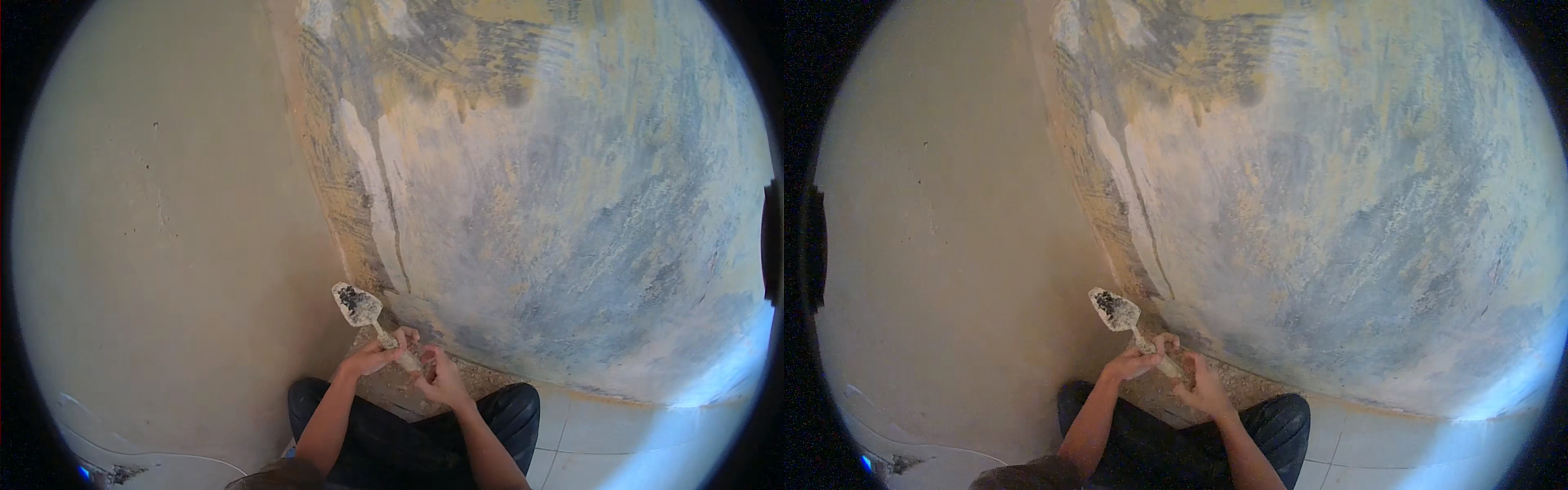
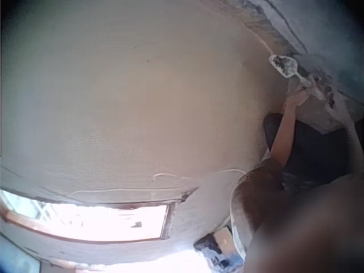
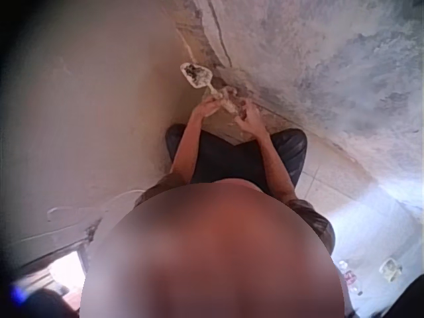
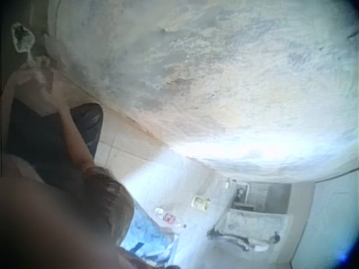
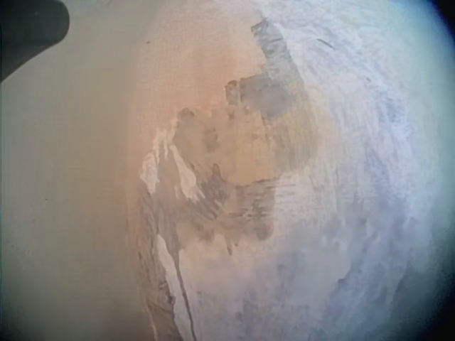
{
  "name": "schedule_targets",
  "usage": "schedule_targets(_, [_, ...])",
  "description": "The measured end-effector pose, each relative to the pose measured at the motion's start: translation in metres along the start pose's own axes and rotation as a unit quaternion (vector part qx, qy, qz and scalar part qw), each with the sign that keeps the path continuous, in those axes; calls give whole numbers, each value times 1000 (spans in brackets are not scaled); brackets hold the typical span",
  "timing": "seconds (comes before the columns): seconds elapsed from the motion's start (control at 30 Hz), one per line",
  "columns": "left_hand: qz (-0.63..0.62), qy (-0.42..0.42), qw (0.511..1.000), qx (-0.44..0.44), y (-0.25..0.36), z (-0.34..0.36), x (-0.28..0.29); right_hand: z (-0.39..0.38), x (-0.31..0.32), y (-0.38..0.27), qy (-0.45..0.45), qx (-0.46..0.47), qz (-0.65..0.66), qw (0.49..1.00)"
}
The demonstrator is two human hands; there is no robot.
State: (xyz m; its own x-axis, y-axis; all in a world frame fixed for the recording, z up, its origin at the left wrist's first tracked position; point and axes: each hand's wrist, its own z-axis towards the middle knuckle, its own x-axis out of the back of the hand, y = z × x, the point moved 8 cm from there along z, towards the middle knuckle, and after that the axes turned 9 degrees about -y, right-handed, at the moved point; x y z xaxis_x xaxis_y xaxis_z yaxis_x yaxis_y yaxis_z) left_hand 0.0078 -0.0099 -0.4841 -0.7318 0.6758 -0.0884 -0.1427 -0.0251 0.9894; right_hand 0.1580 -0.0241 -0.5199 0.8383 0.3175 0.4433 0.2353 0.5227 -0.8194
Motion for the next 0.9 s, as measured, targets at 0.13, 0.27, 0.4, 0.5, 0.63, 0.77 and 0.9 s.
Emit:
schedule_targets(0.13, [-13, 43, 997, 67, -6, 0, -3, 1, -11, 3, -61, 13, -93, 994])
schedule_targets(0.27, [-76, 2, 996, -39, -24, 12, -8, -3, -27, 11, -81, -30, -108, 990])
schedule_targets(0.4, [-82, -24, 994, -75, -31, 19, -14, -3, -40, 18, -112, -104, -88, 984])
schedule_targets(0.5, [-127, 40, 987, -88, -32, 21, -16, -5, -44, 31, -112, -100, -104, 983])
schedule_targets(0.63, [-96, 103, 989, -43, -40, 22, -16, -9, -47, 49, -114, -95, -142, 979])
schedule_targets(0.77, [-153, 143, 977, -28, -46, 23, -15, -7, -45, 35, -80, -65, -125, 987])
schedule_targets(0.9, [-128, 137, 979, -84, -48, 23, -14, -4, -38, 18, -81, -104, -104, 986])
